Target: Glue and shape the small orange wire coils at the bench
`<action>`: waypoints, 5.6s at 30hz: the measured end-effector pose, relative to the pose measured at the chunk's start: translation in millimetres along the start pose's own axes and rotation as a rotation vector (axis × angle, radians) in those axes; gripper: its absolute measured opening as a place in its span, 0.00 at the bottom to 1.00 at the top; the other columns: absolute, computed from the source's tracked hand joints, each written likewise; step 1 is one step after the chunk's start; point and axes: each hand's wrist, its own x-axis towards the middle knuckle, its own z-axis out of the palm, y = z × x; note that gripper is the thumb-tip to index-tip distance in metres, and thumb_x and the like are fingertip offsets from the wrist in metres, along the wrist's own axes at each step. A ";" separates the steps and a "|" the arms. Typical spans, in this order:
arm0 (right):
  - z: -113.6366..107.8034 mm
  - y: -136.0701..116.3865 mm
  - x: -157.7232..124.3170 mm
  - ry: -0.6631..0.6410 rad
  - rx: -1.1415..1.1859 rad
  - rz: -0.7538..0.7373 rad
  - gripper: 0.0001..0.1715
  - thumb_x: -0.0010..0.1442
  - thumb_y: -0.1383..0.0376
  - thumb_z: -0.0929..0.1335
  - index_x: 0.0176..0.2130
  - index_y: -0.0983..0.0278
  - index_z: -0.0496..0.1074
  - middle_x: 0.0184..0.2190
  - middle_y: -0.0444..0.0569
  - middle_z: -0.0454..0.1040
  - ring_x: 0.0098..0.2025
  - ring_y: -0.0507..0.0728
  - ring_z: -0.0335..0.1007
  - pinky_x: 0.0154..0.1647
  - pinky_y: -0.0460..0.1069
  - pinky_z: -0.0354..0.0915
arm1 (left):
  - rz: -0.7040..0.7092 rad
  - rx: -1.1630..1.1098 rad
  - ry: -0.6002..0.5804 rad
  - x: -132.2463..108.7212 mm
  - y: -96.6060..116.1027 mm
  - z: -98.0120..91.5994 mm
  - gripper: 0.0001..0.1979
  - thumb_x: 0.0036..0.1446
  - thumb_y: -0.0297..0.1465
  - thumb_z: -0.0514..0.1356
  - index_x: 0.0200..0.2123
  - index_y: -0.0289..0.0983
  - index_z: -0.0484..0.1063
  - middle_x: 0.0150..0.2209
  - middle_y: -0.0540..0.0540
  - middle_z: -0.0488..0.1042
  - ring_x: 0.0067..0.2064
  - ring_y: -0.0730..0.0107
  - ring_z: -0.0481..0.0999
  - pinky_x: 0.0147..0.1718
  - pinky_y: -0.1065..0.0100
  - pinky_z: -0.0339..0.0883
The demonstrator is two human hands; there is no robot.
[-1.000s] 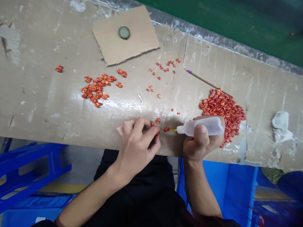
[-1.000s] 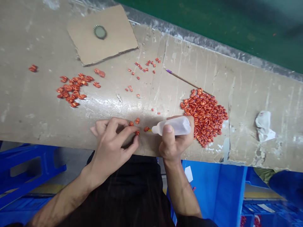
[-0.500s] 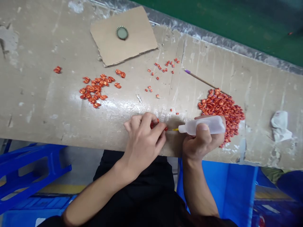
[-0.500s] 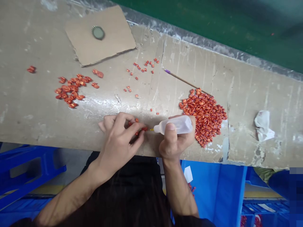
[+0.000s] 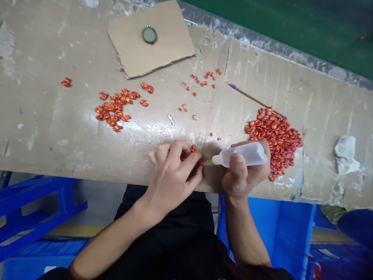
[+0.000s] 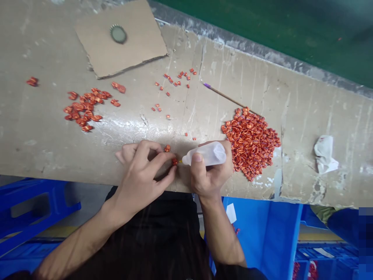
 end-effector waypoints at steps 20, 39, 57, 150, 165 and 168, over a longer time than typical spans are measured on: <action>-2.8 1.3 -3.7 -0.044 -0.041 0.053 0.15 0.71 0.50 0.76 0.40 0.55 0.73 0.30 0.43 0.73 0.25 0.58 0.69 0.25 0.56 0.65 | -0.009 -0.019 0.027 1.2 0.1 -0.6 0.04 0.70 0.32 0.70 0.46 0.47 0.85 0.52 0.41 0.77 0.53 0.48 0.65 0.50 0.47 0.60; -6.8 -2.8 33.4 0.055 0.561 0.283 0.21 0.51 0.64 0.78 0.43 0.55 0.70 0.37 0.45 0.86 0.21 0.54 0.71 0.17 0.47 0.62 | 0.000 -0.036 0.037 0.1 -0.9 -0.2 0.06 0.68 0.29 0.72 0.46 0.47 0.84 0.51 0.43 0.79 0.54 0.50 0.68 0.48 0.50 0.56; 16.1 14.9 70.8 -0.354 0.027 -0.059 0.25 0.73 0.62 0.75 0.65 0.53 0.70 0.66 0.53 0.79 0.68 0.65 0.79 0.65 0.66 0.77 | 0.027 -0.048 0.037 -5.1 -4.3 1.4 0.06 0.68 0.29 0.71 0.45 0.46 0.84 0.50 0.43 0.80 0.53 0.50 0.70 0.48 0.49 0.61; -17.0 -48.8 23.0 -0.701 -0.030 0.853 0.22 0.63 0.49 0.82 0.39 0.60 0.77 0.20 0.37 0.73 0.15 0.51 0.64 0.14 0.45 0.57 | 0.010 -0.026 0.006 -0.6 -2.5 -1.2 0.06 0.76 0.32 0.64 0.41 0.45 0.78 0.50 0.44 0.80 0.52 0.51 0.75 0.52 0.48 0.67; -6.6 -35.7 33.6 -0.435 -0.235 0.498 0.18 0.69 0.52 0.77 0.51 0.61 0.82 0.28 0.42 0.78 0.23 0.53 0.70 0.24 0.48 0.65 | 0.045 -0.072 0.035 -2.4 -4.0 1.1 0.03 0.73 0.36 0.68 0.46 0.46 0.80 0.51 0.42 0.79 0.53 0.49 0.72 0.51 0.47 0.66; 0.7 -33.6 37.4 -0.427 -0.332 0.428 0.18 0.69 0.53 0.77 0.51 0.61 0.85 0.32 0.45 0.81 0.24 0.53 0.69 0.26 0.50 0.65 | -0.036 -0.058 0.084 -1.9 -1.9 1.8 0.06 0.73 0.33 0.66 0.51 0.44 0.80 0.53 0.40 0.78 0.54 0.47 0.72 0.51 0.46 0.66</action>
